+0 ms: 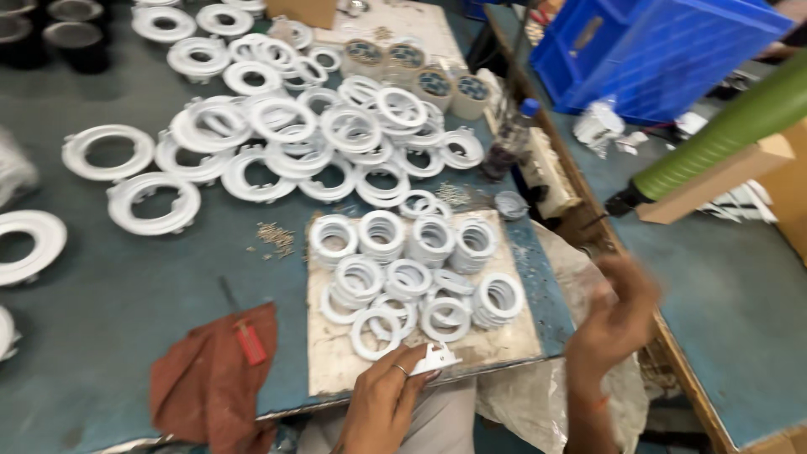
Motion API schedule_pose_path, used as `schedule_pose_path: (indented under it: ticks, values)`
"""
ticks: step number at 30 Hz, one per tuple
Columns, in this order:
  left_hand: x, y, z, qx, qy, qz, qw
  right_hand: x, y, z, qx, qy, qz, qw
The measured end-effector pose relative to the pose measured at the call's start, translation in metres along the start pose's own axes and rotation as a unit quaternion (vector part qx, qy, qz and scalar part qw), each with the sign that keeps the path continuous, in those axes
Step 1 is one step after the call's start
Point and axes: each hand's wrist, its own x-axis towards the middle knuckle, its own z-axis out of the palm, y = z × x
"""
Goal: The person assembles white plastic rings by inserting screws and tightening them with a green power drill. The person also uses a red screwdriver to adjust the rings and places the finished units on the table.
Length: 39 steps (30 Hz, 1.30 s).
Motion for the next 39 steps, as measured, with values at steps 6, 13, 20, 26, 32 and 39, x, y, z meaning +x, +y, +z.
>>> schedule_pose_path:
  ticks: [6, 13, 20, 26, 32, 39]
  values:
    - [0.014, 0.013, 0.016, 0.076, -0.028, 0.04, 0.996, 0.155, 0.068, -0.015, 0.29, -0.05, 0.102, 0.95]
    - [0.014, 0.027, 0.009, 0.064, -0.023, -0.002, 0.998, 0.16, 0.075, -0.031, 0.45, -0.127, 0.188, 0.864]
    - [0.008, 0.033, 0.006, 0.061, -0.012, 0.034, 0.997, 0.137, 0.052, -0.064, 0.614, -0.187, 0.22, 0.734]
    - [0.008, 0.033, 0.011, 0.052, 0.008, 0.025, 0.998, 0.102, 0.014, -0.07, 0.649, -0.249, 0.177, 0.696]
    - [0.004, 0.03, 0.018, 0.046, 0.065, 0.04, 0.996, 0.082, -0.019, -0.064, 0.616, -0.277, 0.152, 0.722]
    - [0.003, 0.033, 0.022, 0.004, 0.062, 0.0, 0.998, 0.064, -0.065, -0.032, 0.54, -0.22, 0.155, 0.797]
